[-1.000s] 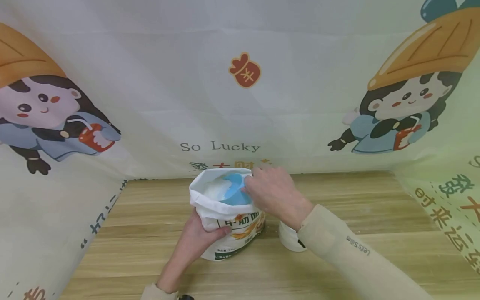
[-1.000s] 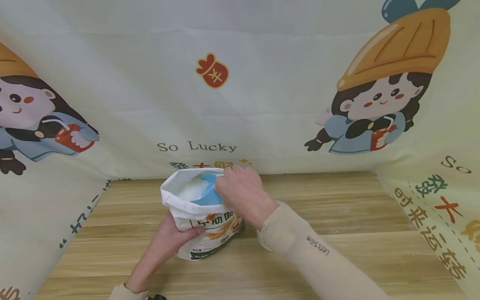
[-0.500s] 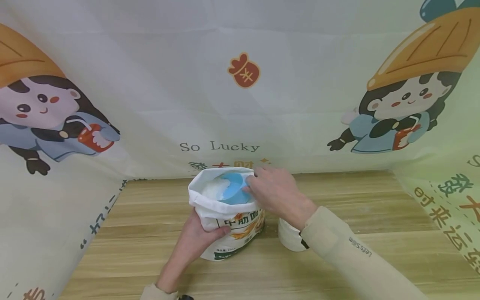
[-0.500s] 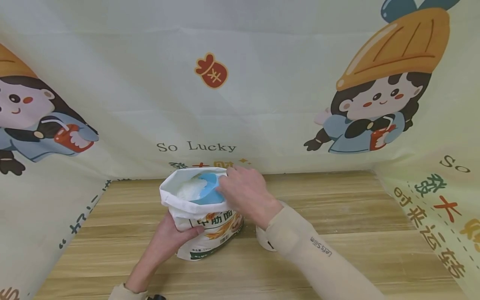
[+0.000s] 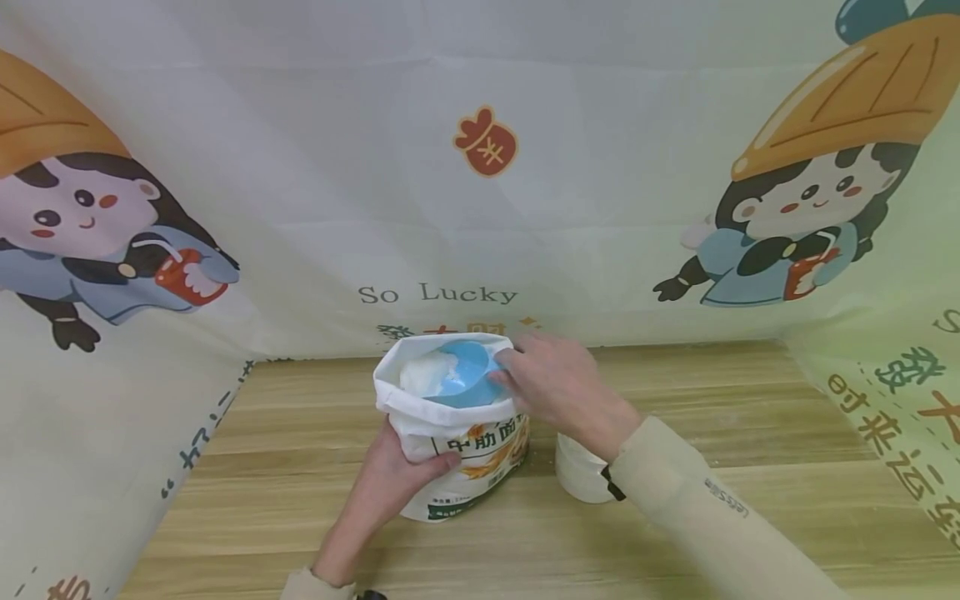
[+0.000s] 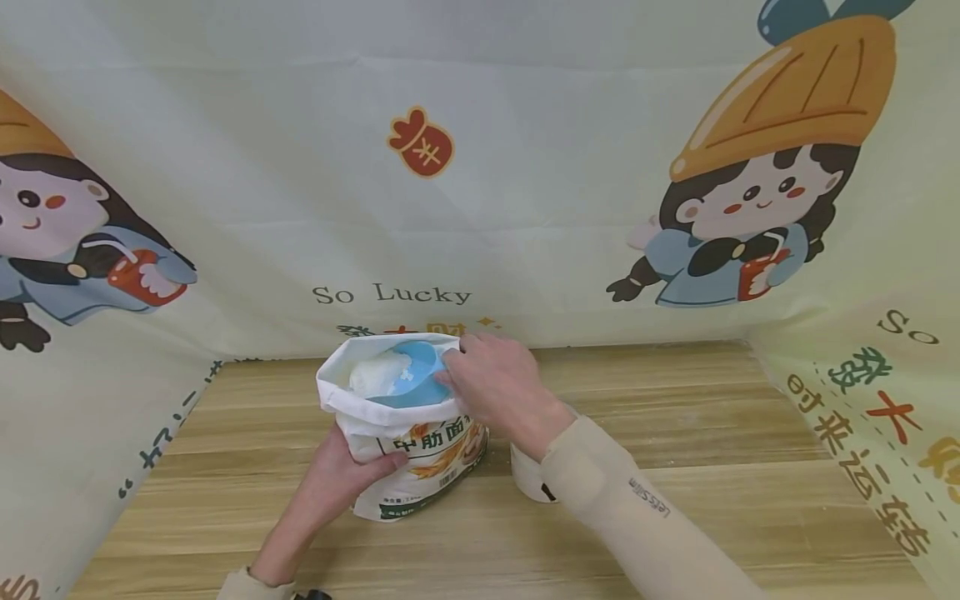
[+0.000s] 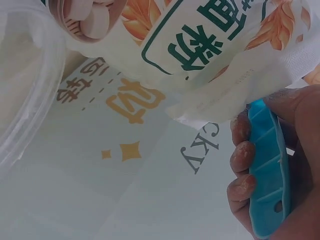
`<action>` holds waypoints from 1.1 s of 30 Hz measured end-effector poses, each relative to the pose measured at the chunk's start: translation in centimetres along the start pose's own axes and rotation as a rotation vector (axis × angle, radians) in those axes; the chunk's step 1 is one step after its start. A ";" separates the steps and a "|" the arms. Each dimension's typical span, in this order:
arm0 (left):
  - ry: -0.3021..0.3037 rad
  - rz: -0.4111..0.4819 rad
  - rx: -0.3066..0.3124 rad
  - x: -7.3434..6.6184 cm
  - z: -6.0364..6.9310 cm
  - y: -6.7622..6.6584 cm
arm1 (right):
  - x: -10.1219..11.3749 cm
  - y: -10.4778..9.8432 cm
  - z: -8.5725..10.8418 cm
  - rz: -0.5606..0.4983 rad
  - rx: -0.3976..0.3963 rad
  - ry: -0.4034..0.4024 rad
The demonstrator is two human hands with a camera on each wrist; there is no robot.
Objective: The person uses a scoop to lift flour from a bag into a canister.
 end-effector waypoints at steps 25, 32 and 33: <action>-0.010 -0.019 -0.005 0.0 0.0 -0.1 | -1.7 1.1 2.8 -0.207 -0.135 0.021; -0.027 -0.030 -0.018 0.0 0.0 -0.1 | -1.9 1.3 3.5 -0.220 -0.161 0.037; -0.031 -0.031 -0.021 0.0 0.0 0.0 | -1.9 1.3 3.6 -0.220 -0.165 0.037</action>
Point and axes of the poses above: each hand's wrist, its own z-axis away from the middle knuckle, its own y-axis out of the palm, x = y × z, the point moved 2 cm from there along -z, towards the middle knuckle, and after that the axes turned 13 degrees about z, right-handed, at the moved point
